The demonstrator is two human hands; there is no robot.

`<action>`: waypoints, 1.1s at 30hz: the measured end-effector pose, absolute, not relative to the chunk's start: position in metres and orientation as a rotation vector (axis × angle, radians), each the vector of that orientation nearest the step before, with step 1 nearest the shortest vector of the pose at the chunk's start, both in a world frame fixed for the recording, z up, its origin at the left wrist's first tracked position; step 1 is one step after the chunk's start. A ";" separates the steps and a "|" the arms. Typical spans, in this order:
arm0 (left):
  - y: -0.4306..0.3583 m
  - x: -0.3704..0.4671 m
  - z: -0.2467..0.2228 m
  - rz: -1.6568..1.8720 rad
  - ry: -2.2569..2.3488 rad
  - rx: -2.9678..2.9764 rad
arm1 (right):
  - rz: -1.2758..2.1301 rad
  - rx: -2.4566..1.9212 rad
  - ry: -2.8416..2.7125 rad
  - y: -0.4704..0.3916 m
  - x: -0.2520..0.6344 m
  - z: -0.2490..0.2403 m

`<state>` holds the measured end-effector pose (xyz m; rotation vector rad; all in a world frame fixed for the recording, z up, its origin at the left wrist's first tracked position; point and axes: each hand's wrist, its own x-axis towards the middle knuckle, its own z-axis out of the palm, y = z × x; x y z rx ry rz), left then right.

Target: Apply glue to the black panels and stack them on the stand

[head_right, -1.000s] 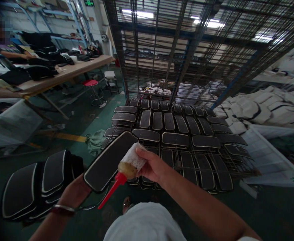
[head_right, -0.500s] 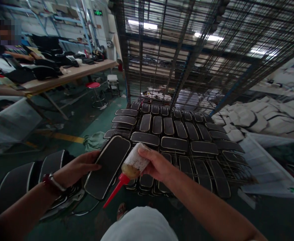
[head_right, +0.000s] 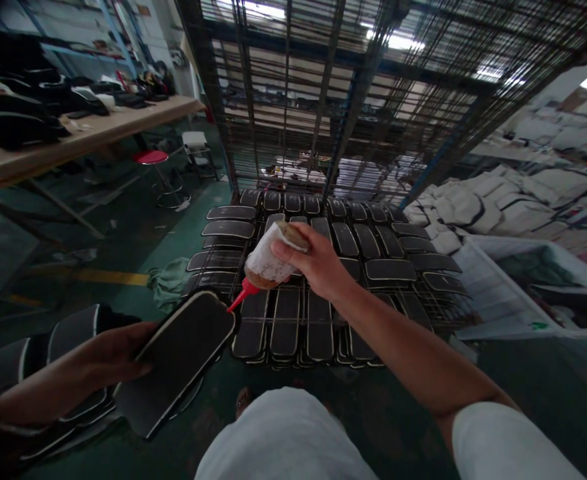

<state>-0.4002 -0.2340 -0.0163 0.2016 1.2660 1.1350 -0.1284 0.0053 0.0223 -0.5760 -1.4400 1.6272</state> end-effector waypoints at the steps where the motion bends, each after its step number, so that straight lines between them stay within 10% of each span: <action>1: -0.235 -0.402 -0.018 1.128 1.285 0.246 | 1.612 -0.572 -1.450 0.006 -0.128 0.020; 33: -0.219 -0.408 -0.042 1.108 1.260 0.414 | 1.720 -0.865 -0.981 -0.006 -0.142 -0.039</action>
